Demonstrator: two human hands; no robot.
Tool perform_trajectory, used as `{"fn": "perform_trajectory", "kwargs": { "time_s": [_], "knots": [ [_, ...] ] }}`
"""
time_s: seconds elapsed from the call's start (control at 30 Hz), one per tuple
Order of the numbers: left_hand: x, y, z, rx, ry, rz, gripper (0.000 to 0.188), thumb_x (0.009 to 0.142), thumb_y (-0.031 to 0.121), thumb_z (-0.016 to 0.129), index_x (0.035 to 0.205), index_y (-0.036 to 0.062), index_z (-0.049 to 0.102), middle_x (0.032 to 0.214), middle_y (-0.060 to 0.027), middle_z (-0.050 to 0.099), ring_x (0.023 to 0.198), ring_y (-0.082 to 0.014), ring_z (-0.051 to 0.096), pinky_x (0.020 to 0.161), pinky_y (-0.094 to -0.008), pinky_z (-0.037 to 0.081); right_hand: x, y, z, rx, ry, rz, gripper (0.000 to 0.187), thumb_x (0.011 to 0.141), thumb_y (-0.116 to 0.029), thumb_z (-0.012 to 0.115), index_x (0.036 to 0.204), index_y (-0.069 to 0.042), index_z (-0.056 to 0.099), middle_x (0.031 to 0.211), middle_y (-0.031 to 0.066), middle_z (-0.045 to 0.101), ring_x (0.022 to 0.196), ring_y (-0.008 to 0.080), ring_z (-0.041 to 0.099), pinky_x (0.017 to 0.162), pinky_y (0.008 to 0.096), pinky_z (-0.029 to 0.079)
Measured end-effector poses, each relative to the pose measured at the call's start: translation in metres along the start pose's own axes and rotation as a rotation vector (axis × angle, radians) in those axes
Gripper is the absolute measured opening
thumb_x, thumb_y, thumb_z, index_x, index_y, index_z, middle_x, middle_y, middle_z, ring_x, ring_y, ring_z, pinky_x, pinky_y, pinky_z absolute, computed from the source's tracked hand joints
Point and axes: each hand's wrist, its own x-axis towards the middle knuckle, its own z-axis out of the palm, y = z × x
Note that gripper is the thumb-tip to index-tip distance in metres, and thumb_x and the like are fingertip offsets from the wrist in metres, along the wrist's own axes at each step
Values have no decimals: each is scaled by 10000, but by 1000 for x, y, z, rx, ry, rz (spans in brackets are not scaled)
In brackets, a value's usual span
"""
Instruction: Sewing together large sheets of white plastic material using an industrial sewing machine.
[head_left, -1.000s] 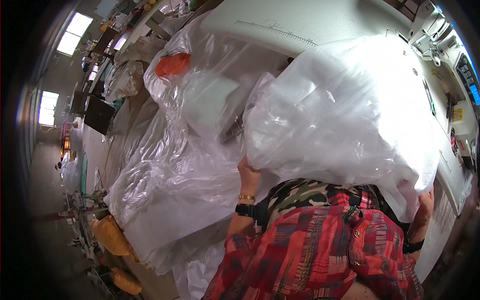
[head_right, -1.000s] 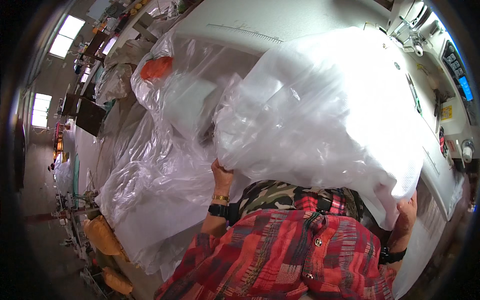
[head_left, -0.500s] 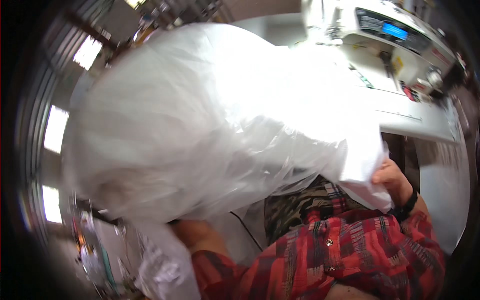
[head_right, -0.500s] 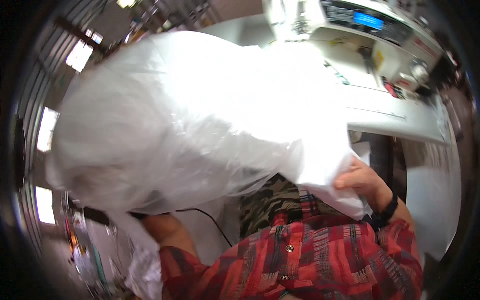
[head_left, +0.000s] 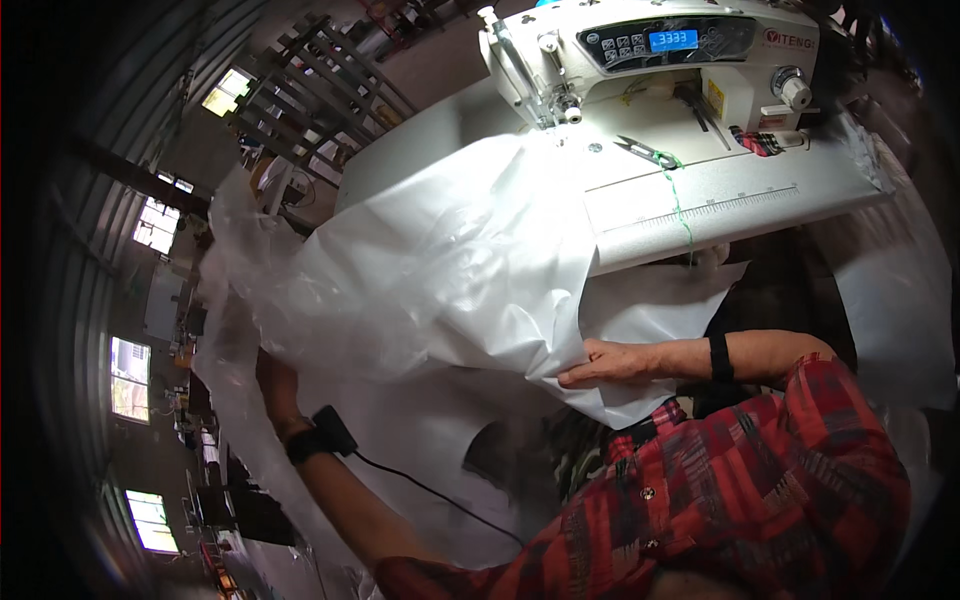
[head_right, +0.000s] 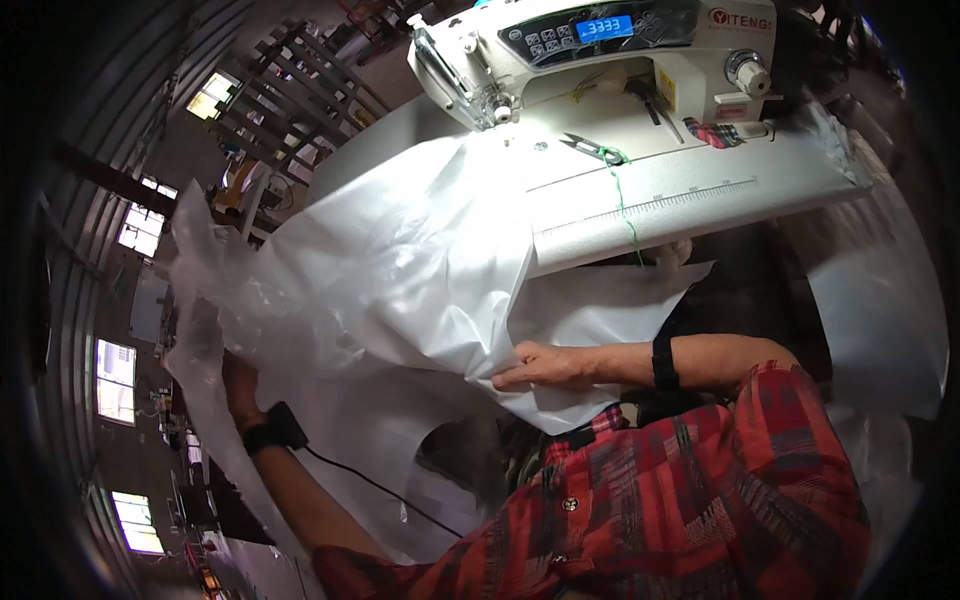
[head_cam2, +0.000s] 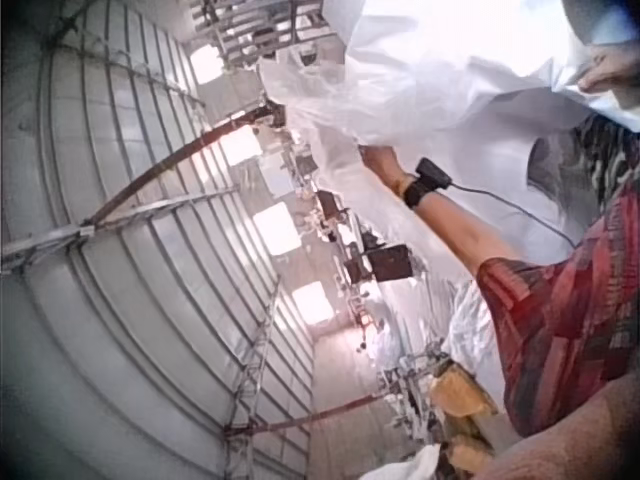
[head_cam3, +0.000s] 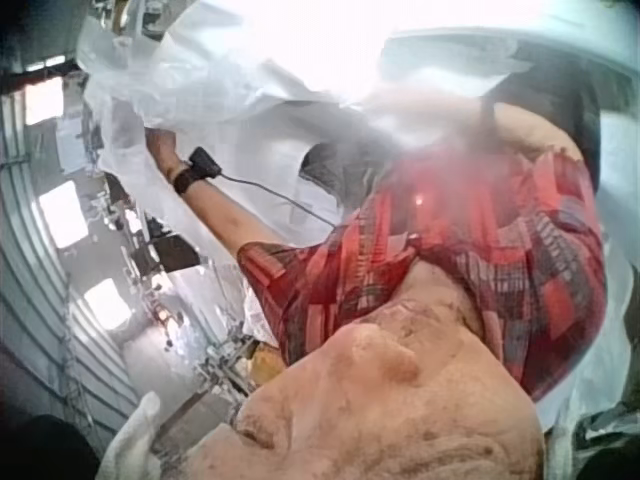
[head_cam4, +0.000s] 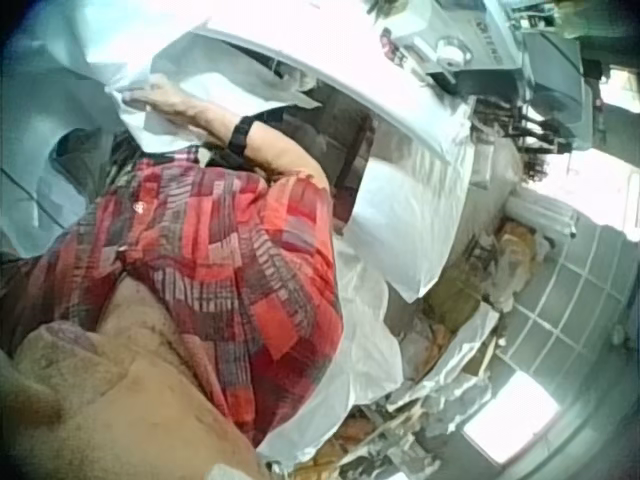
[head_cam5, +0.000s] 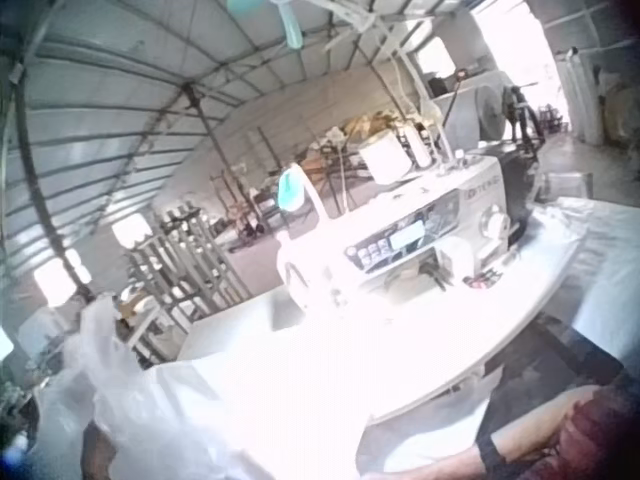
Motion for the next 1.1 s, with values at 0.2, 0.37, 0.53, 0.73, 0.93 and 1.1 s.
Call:
{"fn": "perform_trajectory", "kwargs": {
  "time_s": [0.2, 0.37, 0.53, 0.73, 0.93, 1.1],
  "knots": [
    [-129, 157, -28, 8, 240, -358, 286, 903, 158, 606, 1157, 32, 643, 1057, -174, 682, 977, -364, 648, 893, -412, 504, 1, -51, 24, 188, 4, -124, 361, 955, -287, 603, 1208, -30, 600, 1088, -22, 586, 994, 76, 519, 903, 248, 400],
    [-206, 316, 29, -699, -340, 53, 617, 824, 358, 730, 1293, -1, 551, 1167, -208, 654, 1081, -317, 640, 938, -430, 491, -8, -91, 47, 522, -45, -102, 356, 946, -200, 605, 1250, -24, 547, 1168, 45, 594, 1075, 152, 566, 950, 333, 450],
    [-191, 374, 103, -801, 55, -26, 585, 857, 368, 667, 1301, 20, 511, 1164, -206, 633, 1042, -369, 620, 912, -471, 481, -22, -119, 52, 628, -54, -104, 470, 929, -295, 559, 1276, 20, 520, 1168, 137, 634, 1019, 222, 638, 908, 345, 504],
    [-166, 404, 146, -924, -257, -212, 374, 889, 309, 600, 1135, 29, 577, 1082, -230, 618, 926, -444, 583, 803, -507, 476, -48, -114, 40, 594, 98, -250, 523, 911, -337, 541, 1261, 52, 539, 1127, 160, 657, 983, 213, 652, 846, 317, 526],
    [-235, 326, 165, -739, 5, -242, 179, 922, 199, 550, 1010, 68, 634, 978, -146, 649, 886, -343, 618, 784, -445, 468, -70, -86, 9, 337, 58, -86, 509, 868, -210, 674, 1290, 33, 527, 1158, 121, 634, 1057, 200, 607, 943, 331, 469],
    [-374, 180, 159, -101, -12, -612, 140, 914, 118, 525, 825, 79, 626, 785, -131, 651, 690, -316, 635, 615, -416, 466, -80, -35, -14, -206, -25, 174, 636, 881, -301, 700, 1387, -9, 450, 1328, 128, 537, 1233, 218, 486, 1056, 352, 380]
  ]
}}
